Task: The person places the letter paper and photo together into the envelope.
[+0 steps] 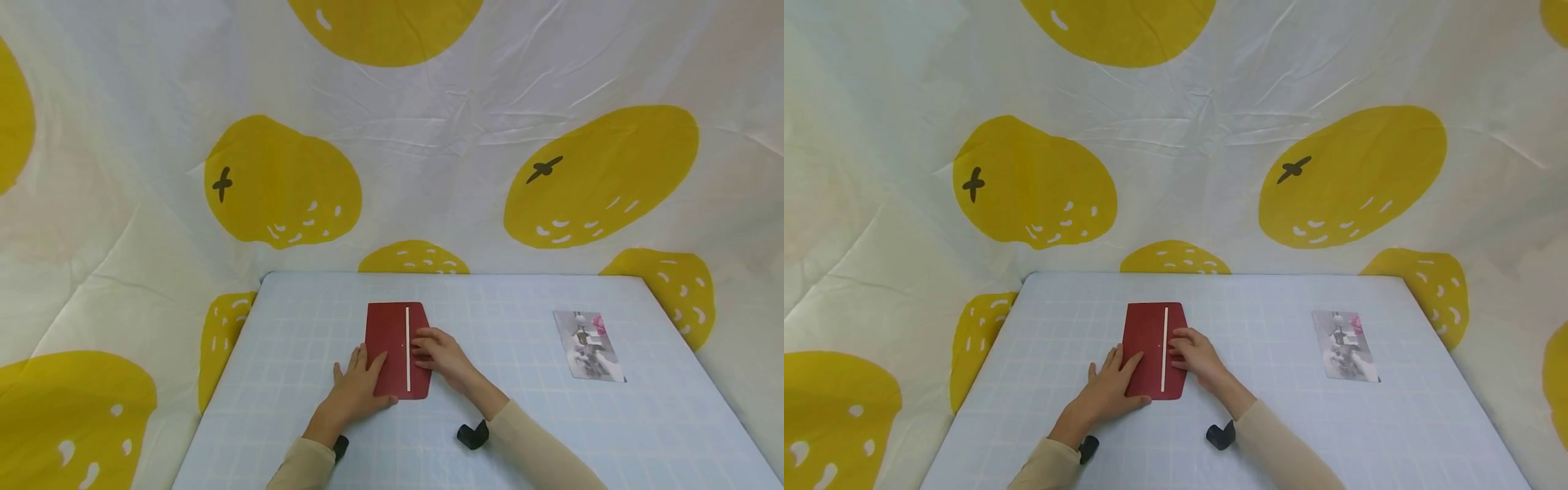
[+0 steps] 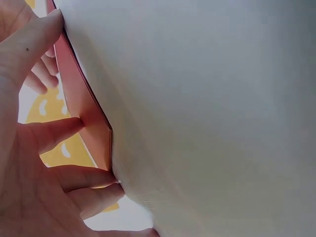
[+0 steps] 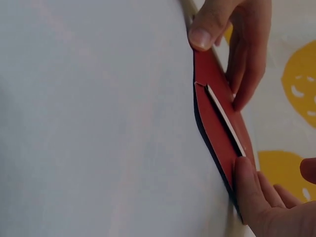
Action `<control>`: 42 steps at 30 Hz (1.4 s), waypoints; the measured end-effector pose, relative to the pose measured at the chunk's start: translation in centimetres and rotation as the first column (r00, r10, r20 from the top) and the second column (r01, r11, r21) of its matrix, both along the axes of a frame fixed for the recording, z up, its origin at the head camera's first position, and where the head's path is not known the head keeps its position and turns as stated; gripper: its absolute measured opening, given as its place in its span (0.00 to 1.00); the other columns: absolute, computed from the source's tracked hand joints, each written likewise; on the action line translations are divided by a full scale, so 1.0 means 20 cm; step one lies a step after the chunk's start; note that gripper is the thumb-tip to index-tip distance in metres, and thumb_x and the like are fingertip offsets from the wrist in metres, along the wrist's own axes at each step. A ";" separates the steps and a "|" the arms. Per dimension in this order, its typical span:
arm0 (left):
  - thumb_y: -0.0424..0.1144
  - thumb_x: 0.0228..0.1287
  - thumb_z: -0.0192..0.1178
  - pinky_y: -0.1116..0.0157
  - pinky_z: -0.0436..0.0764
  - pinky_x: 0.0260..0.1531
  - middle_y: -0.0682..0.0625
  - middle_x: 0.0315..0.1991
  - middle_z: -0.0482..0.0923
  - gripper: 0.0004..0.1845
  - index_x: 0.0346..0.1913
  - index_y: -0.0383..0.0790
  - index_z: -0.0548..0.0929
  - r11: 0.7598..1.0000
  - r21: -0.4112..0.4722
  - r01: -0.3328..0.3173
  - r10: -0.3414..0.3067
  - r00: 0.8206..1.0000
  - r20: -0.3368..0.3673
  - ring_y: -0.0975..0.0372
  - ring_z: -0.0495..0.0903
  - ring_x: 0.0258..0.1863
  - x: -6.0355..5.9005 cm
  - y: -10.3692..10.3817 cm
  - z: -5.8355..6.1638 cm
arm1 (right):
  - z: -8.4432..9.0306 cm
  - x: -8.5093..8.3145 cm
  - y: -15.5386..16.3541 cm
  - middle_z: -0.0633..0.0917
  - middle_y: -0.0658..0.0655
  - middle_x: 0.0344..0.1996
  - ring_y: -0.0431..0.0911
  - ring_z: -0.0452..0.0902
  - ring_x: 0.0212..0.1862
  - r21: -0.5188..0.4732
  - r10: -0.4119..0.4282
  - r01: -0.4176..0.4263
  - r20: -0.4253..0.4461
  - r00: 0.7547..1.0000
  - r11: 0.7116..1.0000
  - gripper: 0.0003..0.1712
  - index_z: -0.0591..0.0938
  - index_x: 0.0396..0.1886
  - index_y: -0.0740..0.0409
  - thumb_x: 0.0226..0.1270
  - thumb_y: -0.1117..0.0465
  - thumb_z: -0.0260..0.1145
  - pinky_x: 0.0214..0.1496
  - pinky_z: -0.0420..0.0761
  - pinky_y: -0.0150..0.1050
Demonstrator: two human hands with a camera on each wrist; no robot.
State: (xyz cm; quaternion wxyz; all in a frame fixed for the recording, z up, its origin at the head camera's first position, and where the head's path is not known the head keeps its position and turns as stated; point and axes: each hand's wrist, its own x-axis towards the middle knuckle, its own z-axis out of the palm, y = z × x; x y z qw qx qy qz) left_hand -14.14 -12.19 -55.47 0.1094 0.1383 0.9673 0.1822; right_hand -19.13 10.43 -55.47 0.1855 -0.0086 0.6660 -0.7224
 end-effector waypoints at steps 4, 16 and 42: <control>0.62 0.53 0.71 0.28 0.49 0.63 0.32 0.76 0.51 0.51 0.76 0.45 0.63 1.000 -0.006 -0.011 0.011 1.000 0.000 0.39 0.47 0.75 0.00 0.00 -0.01 | 0.01 0.01 0.06 0.80 0.69 0.54 0.59 0.79 0.54 0.037 -0.030 0.030 -0.018 0.999 0.999 0.23 0.70 0.66 0.69 0.78 0.61 0.57 0.51 0.83 0.48; 0.62 0.53 0.71 0.28 0.49 0.62 0.32 0.76 0.51 0.51 0.76 0.46 0.63 1.000 0.007 -0.003 0.003 1.000 -0.017 0.39 0.48 0.75 0.00 -0.01 -0.02 | 0.04 0.02 0.29 0.81 0.71 0.53 0.58 0.81 0.51 0.131 -0.130 0.138 -0.065 0.989 0.982 0.22 0.72 0.64 0.70 0.77 0.62 0.58 0.51 0.83 0.47; 0.63 0.54 0.70 0.27 0.49 0.62 0.32 0.76 0.51 0.51 0.77 0.45 0.62 1.000 -0.001 0.006 -0.006 1.000 -0.019 0.39 0.48 0.75 0.00 -0.01 -0.02 | 0.09 -0.03 1.04 0.80 0.69 0.54 0.52 0.77 0.50 0.498 -0.294 0.463 -0.382 0.876 0.733 0.26 0.74 0.64 0.68 0.78 0.53 0.57 0.43 0.79 0.27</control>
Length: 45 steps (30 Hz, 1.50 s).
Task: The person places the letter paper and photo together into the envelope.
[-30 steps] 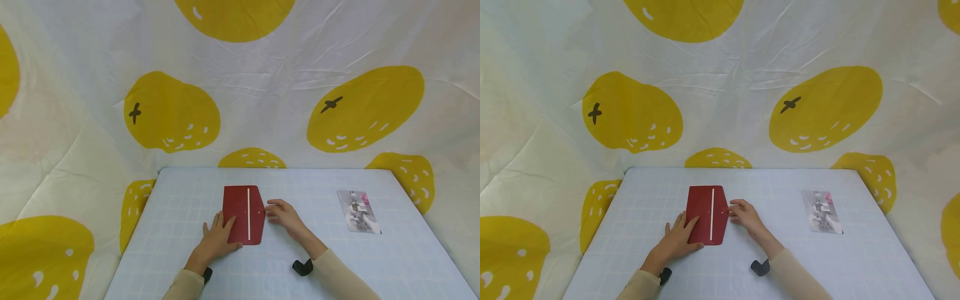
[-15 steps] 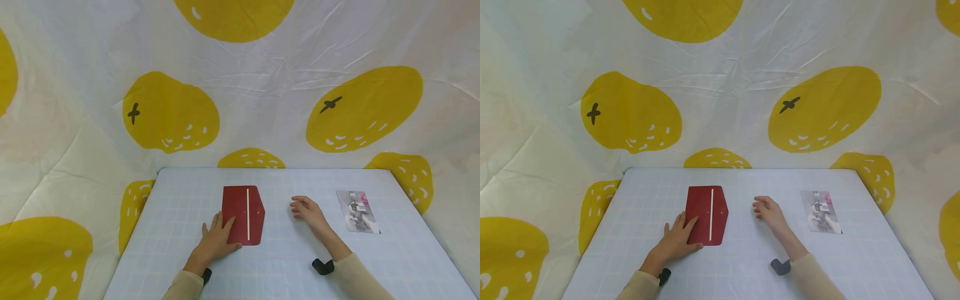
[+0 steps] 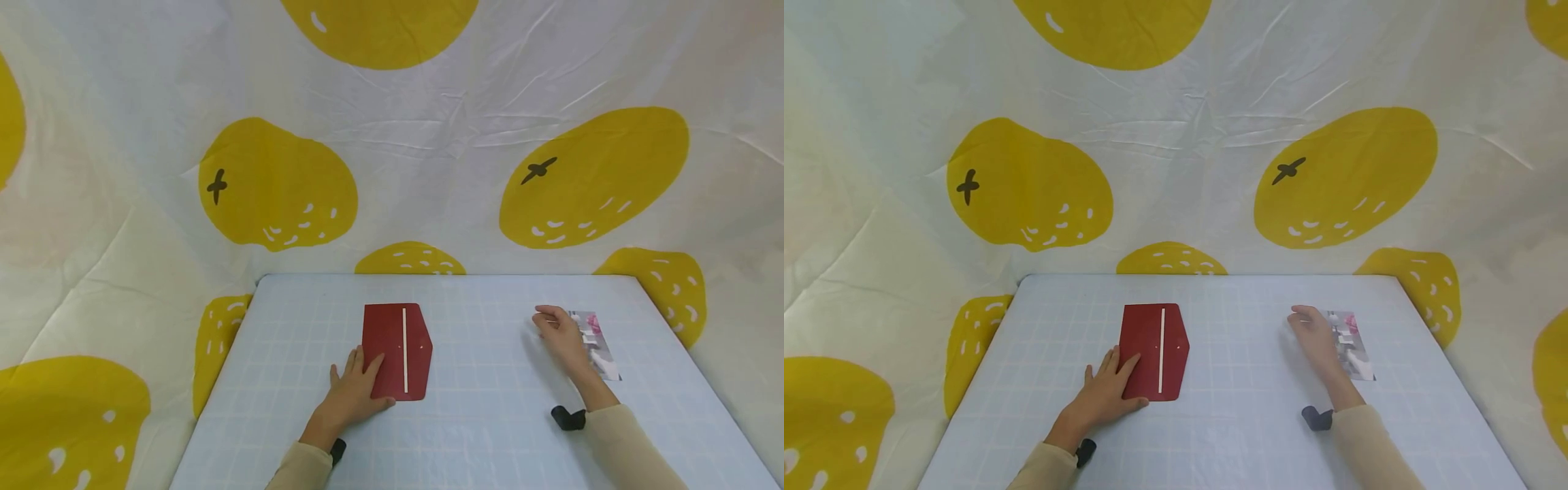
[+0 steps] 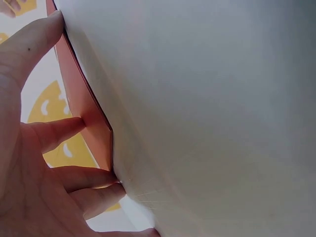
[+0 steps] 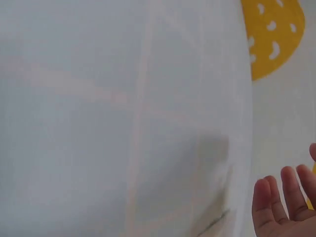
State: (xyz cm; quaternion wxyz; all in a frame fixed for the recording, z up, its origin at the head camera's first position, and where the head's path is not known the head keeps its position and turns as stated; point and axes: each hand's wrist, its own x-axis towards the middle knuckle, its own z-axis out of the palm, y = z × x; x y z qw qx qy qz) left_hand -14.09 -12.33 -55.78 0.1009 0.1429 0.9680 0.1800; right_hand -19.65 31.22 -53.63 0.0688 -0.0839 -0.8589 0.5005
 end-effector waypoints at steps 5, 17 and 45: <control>0.63 0.54 0.70 0.27 0.49 0.62 0.32 0.76 0.50 0.51 0.77 0.45 0.62 1.000 0.003 0.002 -0.002 1.000 -0.003 0.39 0.48 0.75 0.00 0.00 0.00 | 0.01 -0.03 0.16 0.77 0.69 0.58 0.61 0.73 0.58 0.135 -0.090 0.087 0.012 0.996 0.987 0.28 0.72 0.66 0.67 0.78 0.51 0.55 0.53 0.76 0.44; 0.63 0.55 0.70 0.27 0.49 0.62 0.31 0.76 0.50 0.51 0.77 0.44 0.62 1.000 0.014 0.004 -0.004 1.000 0.005 0.39 0.47 0.75 0.01 -0.01 0.01 | -0.05 -0.07 0.50 0.62 0.85 0.61 0.80 0.55 0.61 0.353 -0.111 0.057 0.136 0.984 0.934 0.38 0.61 0.70 0.76 0.77 0.49 0.55 0.58 0.61 0.74; 0.61 0.54 0.71 0.28 0.49 0.62 0.31 0.76 0.50 0.51 0.76 0.44 0.62 1.000 0.024 -0.002 0.002 1.000 0.003 0.39 0.48 0.75 0.01 -0.01 0.00 | -0.07 -0.07 0.55 0.65 0.80 0.56 0.74 0.56 0.54 0.361 -0.197 0.097 0.251 0.948 0.927 0.36 0.63 0.66 0.74 0.68 0.55 0.63 0.50 0.63 0.67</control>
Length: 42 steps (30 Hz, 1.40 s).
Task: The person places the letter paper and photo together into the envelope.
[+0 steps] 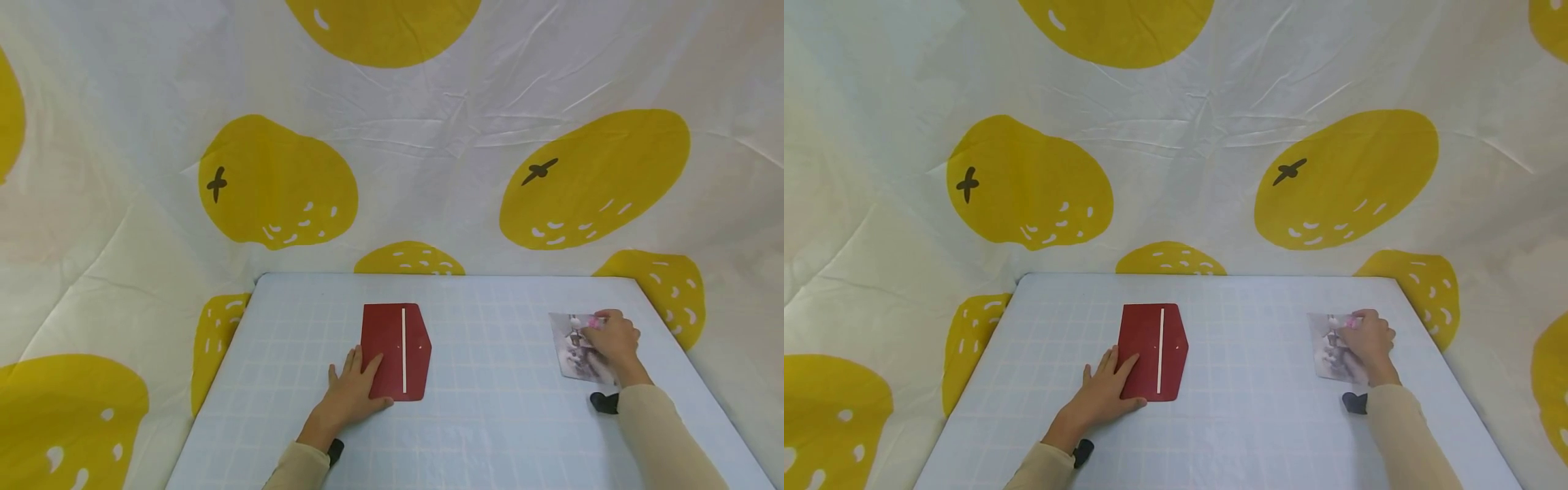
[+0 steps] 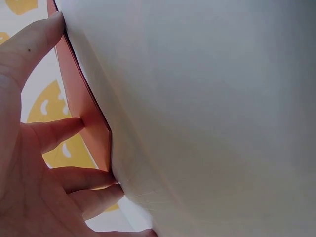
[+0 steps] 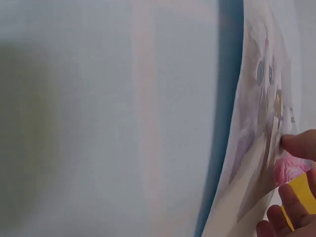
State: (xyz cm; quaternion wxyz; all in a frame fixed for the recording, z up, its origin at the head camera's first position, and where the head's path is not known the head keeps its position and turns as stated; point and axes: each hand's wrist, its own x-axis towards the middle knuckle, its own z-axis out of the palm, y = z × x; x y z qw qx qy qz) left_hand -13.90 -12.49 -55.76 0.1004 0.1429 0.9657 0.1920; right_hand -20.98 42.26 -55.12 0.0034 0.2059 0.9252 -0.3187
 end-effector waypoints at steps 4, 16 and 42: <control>0.61 0.54 0.71 0.28 0.48 0.63 0.32 0.76 0.50 0.51 0.77 0.45 0.62 1.000 -0.001 -0.003 0.003 1.000 0.008 0.39 0.47 0.75 0.00 0.00 0.01 | 0.00 0.00 0.01 0.71 0.77 0.54 0.70 0.64 0.53 -0.043 -0.054 0.053 -0.020 0.998 0.998 0.28 0.66 0.62 0.75 0.69 0.62 0.60 0.51 0.68 0.62; 0.61 0.55 0.71 0.27 0.48 0.63 0.31 0.76 0.49 0.51 0.77 0.45 0.61 1.000 -0.009 0.002 -0.002 1.000 0.012 0.39 0.47 0.75 -0.01 0.00 0.00 | 0.02 0.00 -0.01 0.78 0.68 0.52 0.46 0.79 0.42 -0.378 -0.103 0.086 -0.026 0.994 0.922 0.32 0.66 0.69 0.70 0.75 0.57 0.61 0.36 0.81 0.31; 0.60 0.54 0.71 0.27 0.47 0.62 0.30 0.76 0.50 0.50 0.76 0.43 0.63 1.000 0.024 0.001 -0.001 1.000 0.005 0.38 0.48 0.75 0.00 0.00 0.01 | 0.06 -0.01 -0.51 0.82 0.46 0.41 0.37 0.80 0.41 -0.706 -0.061 -0.076 -0.167 0.984 0.704 0.31 0.67 0.69 0.65 0.74 0.56 0.64 0.44 0.82 0.30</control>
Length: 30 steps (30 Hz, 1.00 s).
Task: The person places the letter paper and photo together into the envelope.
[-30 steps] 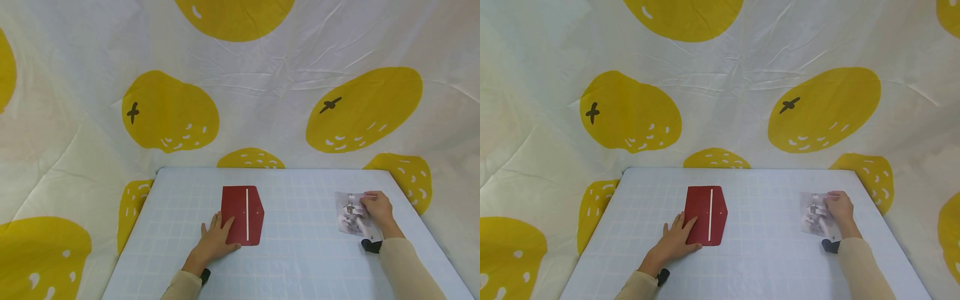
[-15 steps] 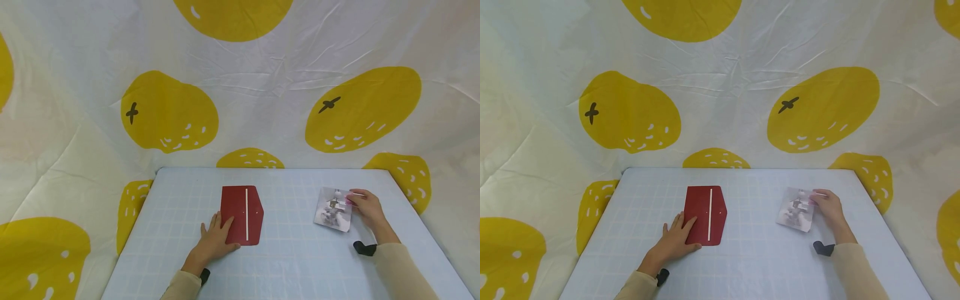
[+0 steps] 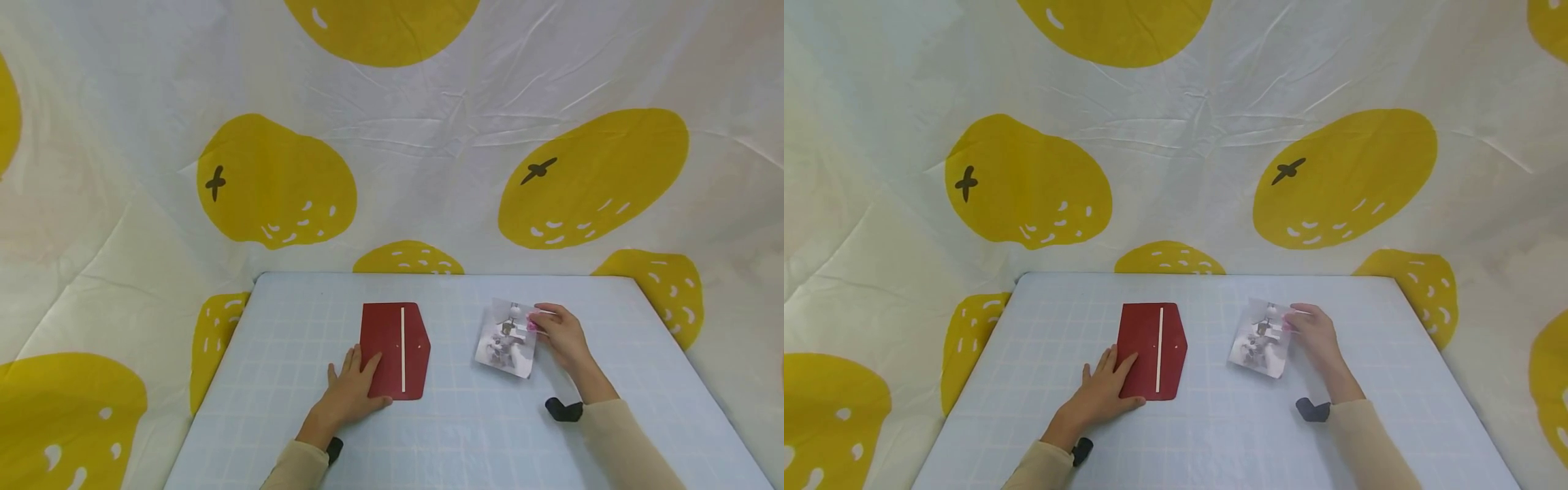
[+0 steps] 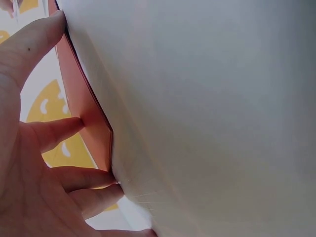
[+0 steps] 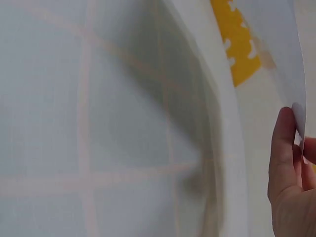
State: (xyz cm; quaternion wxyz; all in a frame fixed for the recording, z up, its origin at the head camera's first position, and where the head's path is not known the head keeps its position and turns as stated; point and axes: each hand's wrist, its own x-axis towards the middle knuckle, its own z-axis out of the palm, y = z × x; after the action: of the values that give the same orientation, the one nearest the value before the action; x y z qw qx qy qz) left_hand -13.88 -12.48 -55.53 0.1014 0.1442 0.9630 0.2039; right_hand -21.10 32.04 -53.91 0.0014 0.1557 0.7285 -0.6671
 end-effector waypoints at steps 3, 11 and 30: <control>0.60 0.54 0.71 0.27 0.47 0.62 0.31 0.76 0.50 0.50 0.76 0.43 0.63 1.000 -0.001 -0.002 0.002 1.000 0.000 0.38 0.48 0.75 0.00 0.00 0.00 | 0.01 -0.01 -0.05 0.83 0.44 0.39 0.37 0.80 0.40 -0.021 0.023 -0.023 -0.029 0.999 1.000 0.28 0.68 0.67 0.66 0.74 0.59 0.64 0.42 0.82 0.31; 0.59 0.54 0.72 0.27 0.47 0.62 0.30 0.76 0.50 0.50 0.76 0.43 0.63 1.000 0.001 -0.006 0.006 1.000 0.005 0.38 0.48 0.75 0.00 0.00 0.01 | 0.02 -0.05 -0.19 0.83 0.50 0.42 0.40 0.80 0.43 -0.045 0.067 -0.068 -0.031 0.997 0.997 0.29 0.67 0.69 0.66 0.75 0.59 0.63 0.44 0.82 0.32; 0.60 0.53 0.73 0.27 0.48 0.62 0.31 0.76 0.50 0.51 0.76 0.45 0.62 1.000 0.003 -0.009 0.009 1.000 0.001 0.39 0.48 0.75 -0.01 0.00 0.00 | 0.00 -0.13 -0.47 0.83 0.58 0.44 0.43 0.81 0.43 -0.080 0.107 -0.108 -0.023 0.994 0.991 0.24 0.71 0.65 0.65 0.74 0.63 0.63 0.44 0.83 0.34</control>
State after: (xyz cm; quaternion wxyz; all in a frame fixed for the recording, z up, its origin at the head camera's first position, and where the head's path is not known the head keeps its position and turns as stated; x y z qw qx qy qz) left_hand -14.00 -12.44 -55.56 0.1006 0.1400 0.9633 0.2059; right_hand -23.72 22.65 -53.93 0.0370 0.1098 0.7081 -0.6965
